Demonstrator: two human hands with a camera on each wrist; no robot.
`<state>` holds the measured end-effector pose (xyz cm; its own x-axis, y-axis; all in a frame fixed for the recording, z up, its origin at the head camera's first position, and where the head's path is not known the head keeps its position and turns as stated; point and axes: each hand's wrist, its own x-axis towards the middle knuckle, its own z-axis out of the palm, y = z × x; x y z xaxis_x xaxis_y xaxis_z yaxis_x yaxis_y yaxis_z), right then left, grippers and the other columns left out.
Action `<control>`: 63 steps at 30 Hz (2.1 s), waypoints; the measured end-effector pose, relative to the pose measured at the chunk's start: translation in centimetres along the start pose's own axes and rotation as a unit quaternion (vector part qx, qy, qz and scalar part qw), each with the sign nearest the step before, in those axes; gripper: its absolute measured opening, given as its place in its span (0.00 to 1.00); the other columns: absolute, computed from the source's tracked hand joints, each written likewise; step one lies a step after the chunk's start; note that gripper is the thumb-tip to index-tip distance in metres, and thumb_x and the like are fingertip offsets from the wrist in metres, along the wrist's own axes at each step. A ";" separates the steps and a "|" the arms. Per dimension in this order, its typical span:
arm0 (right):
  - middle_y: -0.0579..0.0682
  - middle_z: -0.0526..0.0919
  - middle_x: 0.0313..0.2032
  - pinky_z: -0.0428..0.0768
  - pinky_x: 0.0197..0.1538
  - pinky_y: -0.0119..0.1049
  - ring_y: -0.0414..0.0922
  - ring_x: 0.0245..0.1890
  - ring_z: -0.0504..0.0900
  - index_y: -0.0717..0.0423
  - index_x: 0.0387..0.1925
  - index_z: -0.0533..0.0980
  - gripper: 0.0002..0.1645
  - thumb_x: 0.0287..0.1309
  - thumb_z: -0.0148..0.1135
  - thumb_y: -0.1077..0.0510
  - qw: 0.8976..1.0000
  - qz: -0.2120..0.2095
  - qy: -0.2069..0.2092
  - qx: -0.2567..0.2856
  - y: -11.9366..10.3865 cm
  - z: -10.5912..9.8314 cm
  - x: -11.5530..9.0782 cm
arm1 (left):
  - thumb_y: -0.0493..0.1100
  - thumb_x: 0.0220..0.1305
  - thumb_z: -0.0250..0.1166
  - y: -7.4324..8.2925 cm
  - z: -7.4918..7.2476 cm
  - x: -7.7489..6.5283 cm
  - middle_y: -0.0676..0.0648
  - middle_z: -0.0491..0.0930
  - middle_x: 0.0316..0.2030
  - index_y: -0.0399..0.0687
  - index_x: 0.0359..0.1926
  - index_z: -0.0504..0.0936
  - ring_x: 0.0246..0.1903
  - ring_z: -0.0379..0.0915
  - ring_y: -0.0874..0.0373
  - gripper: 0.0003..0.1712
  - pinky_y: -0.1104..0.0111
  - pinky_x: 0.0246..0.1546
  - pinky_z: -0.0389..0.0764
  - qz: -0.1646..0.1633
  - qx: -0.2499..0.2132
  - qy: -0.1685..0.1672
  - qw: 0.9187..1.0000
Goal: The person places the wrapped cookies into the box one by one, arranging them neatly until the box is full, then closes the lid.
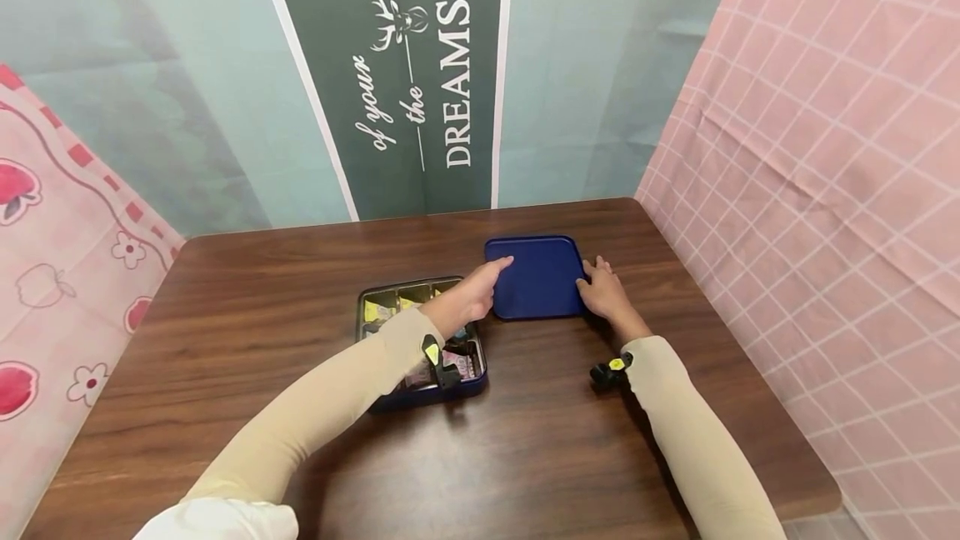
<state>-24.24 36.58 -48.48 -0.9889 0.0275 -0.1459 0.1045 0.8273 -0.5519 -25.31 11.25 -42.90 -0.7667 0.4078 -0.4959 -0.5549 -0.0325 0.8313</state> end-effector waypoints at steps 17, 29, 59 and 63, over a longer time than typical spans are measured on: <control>0.65 0.49 0.77 0.46 0.77 0.59 0.63 0.77 0.42 0.65 0.76 0.53 0.35 0.76 0.51 0.57 0.990 0.029 -0.008 0.141 0.2 -1.3 -0.4 | 0.53 0.75 0.55 -0.3 0.1 -0.1 0.38 0.49 0.79 0.39 0.77 0.58 0.78 0.38 0.42 0.38 0.43 0.76 0.39 0.028 -0.009 0.025 0.999; 0.57 0.59 0.74 0.53 0.77 0.50 0.56 0.76 0.52 0.61 0.75 0.59 0.29 0.77 0.48 0.60 0.967 0.030 0.045 0.249 -0.1 -1.6 -0.7 | 0.54 0.74 0.58 1.0 0.0 -2.0 0.43 0.41 0.81 0.40 0.81 0.43 0.79 0.37 0.45 0.48 0.46 0.77 0.42 0.054 0.039 0.029 0.997; 0.57 0.61 0.73 0.73 0.62 0.26 0.54 0.70 0.66 0.55 0.75 0.60 0.30 0.78 0.50 0.56 0.944 -0.061 0.075 0.316 -6.8 -3.2 -2.8 | 0.47 0.74 0.58 4.0 -5.0 -6.7 0.45 0.34 0.81 0.39 0.80 0.37 0.79 0.28 0.50 0.49 0.58 0.78 0.38 0.127 -0.019 -0.021 0.991; 0.58 0.62 0.73 0.76 0.56 0.23 0.49 0.69 0.69 0.55 0.75 0.61 0.30 0.77 0.51 0.57 0.938 -0.071 0.081 0.331 -7.9 -3.2 -3.1 | 0.45 0.75 0.58 4.4 -5.7 -7.3 0.43 0.34 0.81 0.36 0.80 0.37 0.79 0.27 0.49 0.48 0.57 0.78 0.36 0.142 -0.030 -0.025 0.989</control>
<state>-22.36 31.77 -41.01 -0.9953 0.0723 0.0642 -0.0395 0.3019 -0.9525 -24.00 2.92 -37.09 -0.8787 0.4184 -0.2299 -0.3385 -0.2065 0.9180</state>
